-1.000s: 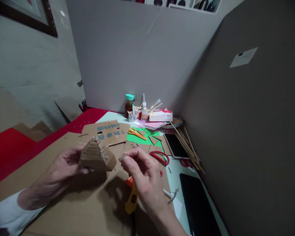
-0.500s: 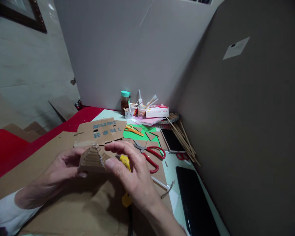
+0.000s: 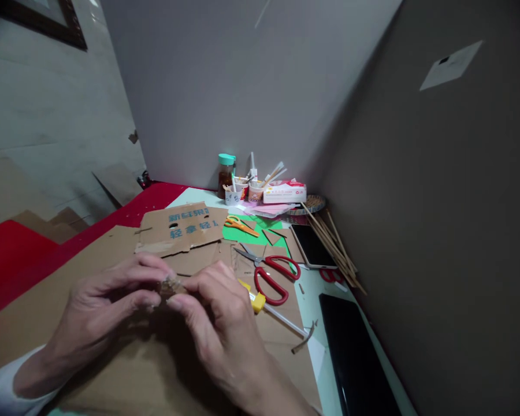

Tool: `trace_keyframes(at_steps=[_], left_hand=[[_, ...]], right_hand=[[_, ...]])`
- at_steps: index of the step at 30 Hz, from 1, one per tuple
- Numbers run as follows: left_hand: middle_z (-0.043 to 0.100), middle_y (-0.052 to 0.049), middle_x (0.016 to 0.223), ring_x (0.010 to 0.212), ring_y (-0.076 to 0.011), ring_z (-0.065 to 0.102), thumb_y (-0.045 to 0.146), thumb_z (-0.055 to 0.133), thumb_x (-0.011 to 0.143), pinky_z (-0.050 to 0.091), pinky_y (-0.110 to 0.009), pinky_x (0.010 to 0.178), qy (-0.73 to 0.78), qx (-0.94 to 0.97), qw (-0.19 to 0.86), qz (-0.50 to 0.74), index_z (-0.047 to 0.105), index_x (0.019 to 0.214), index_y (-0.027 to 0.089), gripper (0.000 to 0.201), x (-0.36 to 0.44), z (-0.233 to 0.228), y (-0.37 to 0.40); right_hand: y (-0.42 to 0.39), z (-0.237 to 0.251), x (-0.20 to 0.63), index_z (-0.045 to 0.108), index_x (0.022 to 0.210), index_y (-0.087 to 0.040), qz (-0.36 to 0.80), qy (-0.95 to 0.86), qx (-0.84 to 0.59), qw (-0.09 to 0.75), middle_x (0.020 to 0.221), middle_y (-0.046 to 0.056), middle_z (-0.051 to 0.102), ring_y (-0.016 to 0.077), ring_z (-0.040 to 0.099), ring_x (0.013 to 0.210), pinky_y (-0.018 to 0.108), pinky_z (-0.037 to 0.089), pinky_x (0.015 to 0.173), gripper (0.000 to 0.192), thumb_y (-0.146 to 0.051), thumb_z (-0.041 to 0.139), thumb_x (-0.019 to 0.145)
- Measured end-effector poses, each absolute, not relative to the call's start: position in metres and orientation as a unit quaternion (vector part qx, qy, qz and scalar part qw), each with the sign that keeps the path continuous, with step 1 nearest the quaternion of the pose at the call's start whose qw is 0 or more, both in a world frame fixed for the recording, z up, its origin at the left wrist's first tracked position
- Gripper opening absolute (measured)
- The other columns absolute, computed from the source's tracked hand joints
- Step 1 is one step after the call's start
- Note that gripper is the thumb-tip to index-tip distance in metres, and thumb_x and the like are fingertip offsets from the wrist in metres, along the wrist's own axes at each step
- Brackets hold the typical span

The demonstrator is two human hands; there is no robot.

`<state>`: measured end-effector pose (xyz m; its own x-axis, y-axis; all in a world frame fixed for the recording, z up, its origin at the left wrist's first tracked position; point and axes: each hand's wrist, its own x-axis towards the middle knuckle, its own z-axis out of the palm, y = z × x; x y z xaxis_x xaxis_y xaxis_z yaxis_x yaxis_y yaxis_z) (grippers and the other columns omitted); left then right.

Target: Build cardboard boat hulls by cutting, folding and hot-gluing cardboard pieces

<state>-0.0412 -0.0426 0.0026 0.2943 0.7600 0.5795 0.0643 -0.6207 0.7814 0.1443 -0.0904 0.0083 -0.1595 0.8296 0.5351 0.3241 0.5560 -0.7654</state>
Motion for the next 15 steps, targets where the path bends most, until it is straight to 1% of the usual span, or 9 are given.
trace_keyframes(at_steps=[2,5,11,15], left_hand=[[0.072,0.002,0.079,0.071,-0.0132,0.065,0.018,0.074,0.079,0.05,-0.02,0.062,0.274,0.725,0.348,0.526,0.078,0.087,0.032,0.017,-0.04,0.005,-0.047],[0.073,0.005,0.077,0.071,-0.013,0.065,0.015,0.074,0.078,0.051,-0.018,0.061,0.274,0.714,0.358,0.536,0.078,0.088,0.034,0.022,-0.041,0.007,-0.053],[0.071,0.005,0.07,0.068,-0.0143,0.063,0.031,0.077,0.081,0.051,-0.023,0.067,0.297,0.683,0.4,0.534,0.078,0.079,0.034,0.004,-0.043,0.009,-0.062],[0.069,0.004,0.068,0.067,-0.0147,0.062,0.037,0.075,0.082,0.051,-0.024,0.068,0.284,0.694,0.406,0.523,0.077,0.079,0.035,0.004,-0.048,0.01,-0.062]], right_hand=[[-0.091,0.006,0.142,0.061,0.085,-0.018,0.242,-0.731,-0.389,0.505,0.077,-0.001,0.056,0.0137,0.05,0.077,0.029,0.039,0.075,0.013,-0.019,0.057,0.097],[-0.09,0.003,0.14,0.06,0.087,-0.018,0.222,-0.747,-0.372,0.504,0.078,0.0,0.059,0.0141,0.05,0.077,0.03,0.04,0.074,0.011,-0.017,0.056,0.097],[-0.09,0.0,0.134,0.06,0.091,-0.016,0.141,-0.78,-0.314,0.522,0.079,0.003,0.063,0.0158,0.054,0.075,0.034,0.043,0.073,0.005,-0.013,0.058,0.094],[-0.093,0.002,0.133,0.062,0.094,-0.013,0.092,-0.798,-0.299,0.515,0.08,0.005,0.066,0.0159,0.056,0.072,0.036,0.044,0.072,0.007,-0.015,0.056,0.096]])
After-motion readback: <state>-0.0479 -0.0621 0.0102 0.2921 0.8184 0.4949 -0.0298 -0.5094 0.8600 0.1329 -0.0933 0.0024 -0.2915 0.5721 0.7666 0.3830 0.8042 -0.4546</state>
